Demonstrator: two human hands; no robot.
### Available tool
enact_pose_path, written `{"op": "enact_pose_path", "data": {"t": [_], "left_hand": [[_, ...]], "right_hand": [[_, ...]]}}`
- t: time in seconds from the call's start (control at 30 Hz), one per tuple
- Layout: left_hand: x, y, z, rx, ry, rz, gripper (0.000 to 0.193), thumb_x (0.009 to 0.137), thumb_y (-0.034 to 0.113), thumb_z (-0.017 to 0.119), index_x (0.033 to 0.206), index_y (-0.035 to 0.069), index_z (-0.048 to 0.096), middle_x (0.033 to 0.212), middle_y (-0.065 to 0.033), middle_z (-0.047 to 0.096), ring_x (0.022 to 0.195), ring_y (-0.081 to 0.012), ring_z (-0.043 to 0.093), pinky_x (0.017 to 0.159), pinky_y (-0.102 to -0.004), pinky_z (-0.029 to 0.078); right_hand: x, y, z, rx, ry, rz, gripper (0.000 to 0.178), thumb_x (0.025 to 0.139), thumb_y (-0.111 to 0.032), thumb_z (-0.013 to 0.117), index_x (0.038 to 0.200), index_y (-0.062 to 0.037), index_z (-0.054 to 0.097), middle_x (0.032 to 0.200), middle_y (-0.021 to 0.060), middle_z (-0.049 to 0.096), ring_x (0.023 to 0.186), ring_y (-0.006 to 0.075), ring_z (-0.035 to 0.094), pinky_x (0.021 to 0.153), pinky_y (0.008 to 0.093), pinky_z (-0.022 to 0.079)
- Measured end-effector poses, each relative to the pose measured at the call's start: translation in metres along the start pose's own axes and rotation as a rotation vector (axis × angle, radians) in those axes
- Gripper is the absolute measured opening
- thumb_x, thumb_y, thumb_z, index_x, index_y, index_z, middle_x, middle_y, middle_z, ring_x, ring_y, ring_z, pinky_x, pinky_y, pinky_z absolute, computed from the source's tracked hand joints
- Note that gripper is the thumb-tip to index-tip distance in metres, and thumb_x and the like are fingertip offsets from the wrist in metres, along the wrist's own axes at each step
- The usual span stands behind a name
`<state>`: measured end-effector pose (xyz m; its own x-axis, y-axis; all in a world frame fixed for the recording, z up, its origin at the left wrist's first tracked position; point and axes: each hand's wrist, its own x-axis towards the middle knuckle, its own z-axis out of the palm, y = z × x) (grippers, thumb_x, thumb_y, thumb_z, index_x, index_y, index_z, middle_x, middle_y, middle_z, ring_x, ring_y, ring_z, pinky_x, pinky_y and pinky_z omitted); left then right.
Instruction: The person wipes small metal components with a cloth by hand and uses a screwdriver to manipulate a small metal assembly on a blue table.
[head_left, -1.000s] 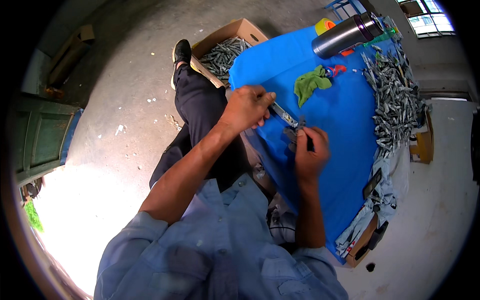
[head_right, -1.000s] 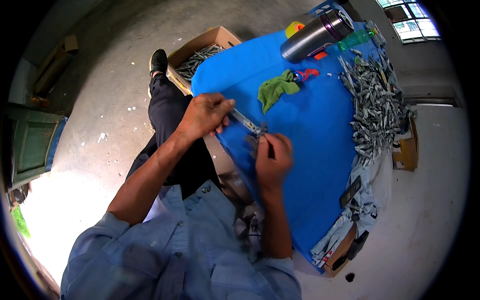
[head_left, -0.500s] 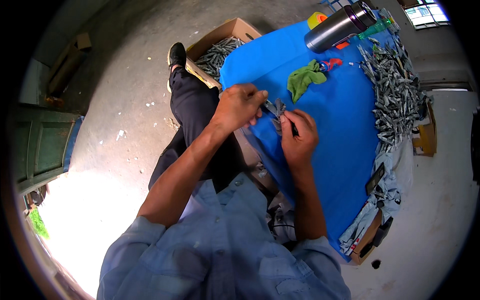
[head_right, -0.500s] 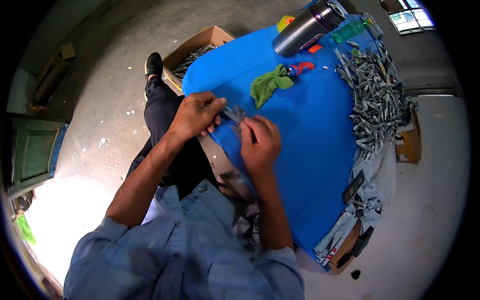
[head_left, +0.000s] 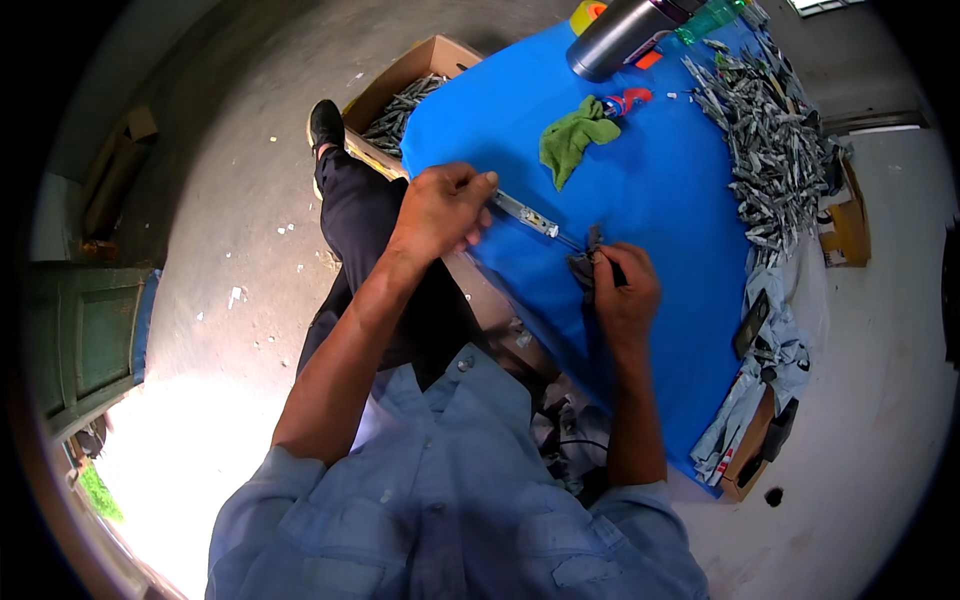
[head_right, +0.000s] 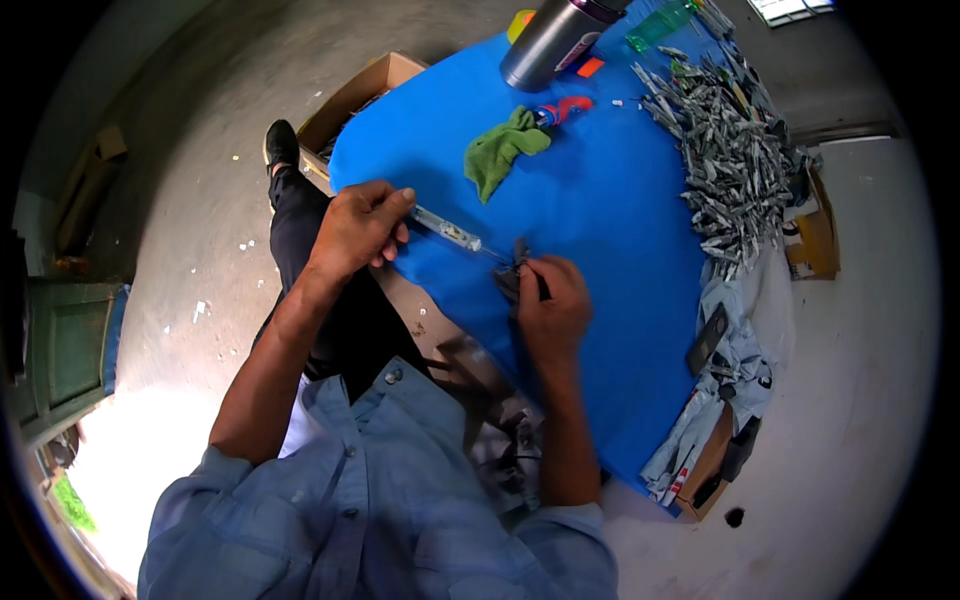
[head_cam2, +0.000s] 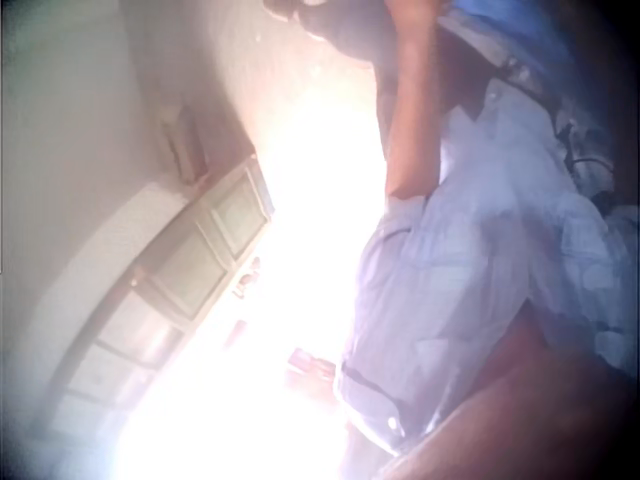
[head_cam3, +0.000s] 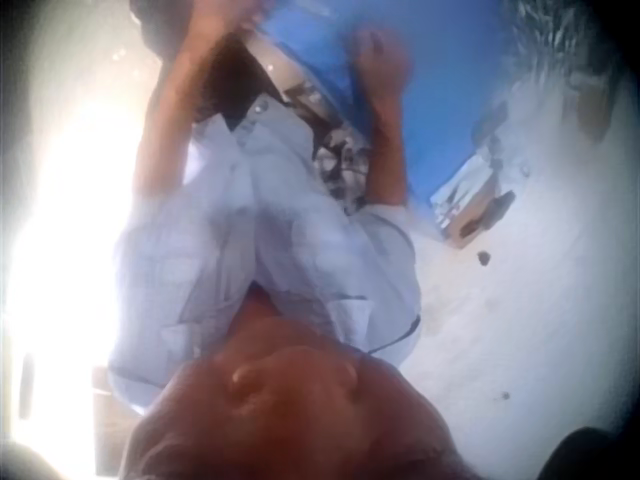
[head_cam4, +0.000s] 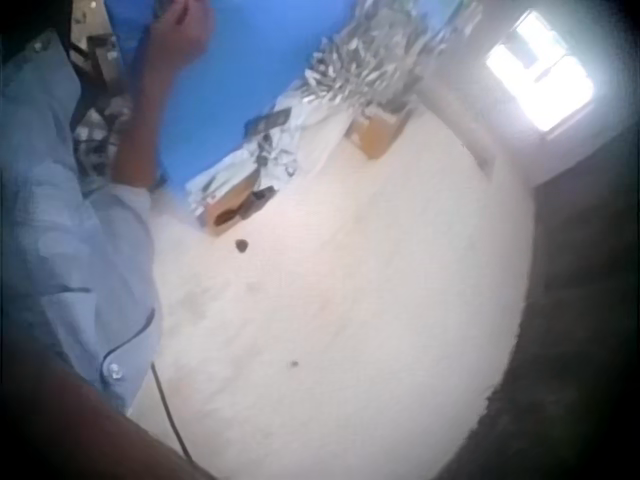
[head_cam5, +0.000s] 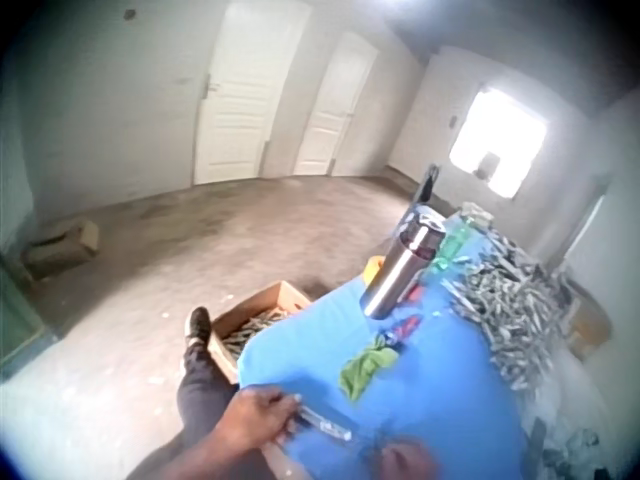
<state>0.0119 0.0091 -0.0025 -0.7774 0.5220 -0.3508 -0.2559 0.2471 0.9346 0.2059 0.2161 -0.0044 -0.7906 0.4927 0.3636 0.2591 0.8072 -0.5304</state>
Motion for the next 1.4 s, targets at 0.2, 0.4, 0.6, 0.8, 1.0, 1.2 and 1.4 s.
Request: {"op": "enact_pose_path", "data": {"t": [0.2,0.4,0.6,0.8,1.0,1.2,1.4], "left_hand": [[0.003,-0.003,-0.001,0.018,-0.008,0.003,0.038,0.107,0.033,0.065,0.089,0.0,0.072,0.071,-0.0057,0.07,0.052,-0.0099,0.063,0.043,-0.0264,0.049],[-0.002,0.0,-0.003,-0.041,-0.029,0.052,0.033,0.108,0.029,0.065,0.092,0.001,0.072,0.074,-0.0038,0.07,0.052,-0.0066,0.06,0.043,-0.0224,0.045],[-0.001,-0.006,-0.006,-0.045,-0.062,0.063,0.028,0.11,0.031,0.063,0.103,0.004,0.07,0.081,-0.0029,0.072,0.058,-0.0049,0.063,0.047,-0.0201,0.047],[-0.004,-0.003,-0.004,-0.001,-0.01,0.028,0.028,0.11,0.03,0.064,0.105,0.003,0.07,0.084,-0.0044,0.074,0.059,-0.0056,0.064,0.048,-0.0195,0.048],[-0.007,0.001,-0.002,0.055,0.039,0.003,0.029,0.109,0.031,0.064,0.107,0.003,0.07,0.085,-0.0052,0.074,0.06,-0.0066,0.065,0.049,-0.0201,0.048],[-0.011,0.008,0.003,0.088,0.069,-0.011,0.03,0.107,0.031,0.064,0.11,0.002,0.07,0.086,-0.0069,0.074,0.063,-0.0084,0.065,0.052,-0.0218,0.047],[-0.013,0.009,0.003,0.058,0.071,-0.008,0.029,0.106,0.028,0.063,0.112,0.001,0.07,0.088,-0.0082,0.074,0.065,-0.0096,0.066,0.054,-0.0227,0.047]], "right_hand": [[0.005,-0.001,-0.005,0.11,0.035,0.018,0.013,0.091,-0.008,0.079,0.102,-0.001,0.076,0.103,0.0161,0.075,0.092,0.0323,0.073,0.081,0.0387,0.057],[0.024,-0.006,-0.003,0.235,0.04,-0.007,0.011,0.091,-0.007,0.078,0.099,-0.0005,0.076,0.099,0.0148,0.075,0.089,0.0308,0.073,0.078,0.0383,0.057],[0.035,0.006,0.009,0.338,0.013,-0.097,0.007,0.09,-0.005,0.077,0.096,-0.0015,0.076,0.097,0.0129,0.075,0.086,0.0289,0.073,0.074,0.0375,0.057],[0.032,0.016,0.017,0.392,0.027,-0.083,0.01,0.09,-0.005,0.077,0.099,-0.0024,0.076,0.097,0.0122,0.076,0.087,0.029,0.073,0.074,0.0372,0.057],[0.032,0.017,0.016,0.446,0.053,-0.09,0.015,0.089,-0.004,0.076,0.104,-0.0034,0.075,0.098,0.012,0.076,0.087,0.0304,0.073,0.075,0.0382,0.057],[0.032,0.016,0.013,0.419,0.024,-0.138,0.013,0.088,-0.004,0.076,0.102,-0.0033,0.075,0.099,0.0129,0.076,0.087,0.0327,0.073,0.076,0.0402,0.057],[0.03,0.016,0.012,0.389,0.019,-0.143,0.012,0.089,-0.004,0.076,0.1,-0.0035,0.075,0.098,0.013,0.076,0.087,0.0331,0.073,0.076,0.0415,0.056]]}}
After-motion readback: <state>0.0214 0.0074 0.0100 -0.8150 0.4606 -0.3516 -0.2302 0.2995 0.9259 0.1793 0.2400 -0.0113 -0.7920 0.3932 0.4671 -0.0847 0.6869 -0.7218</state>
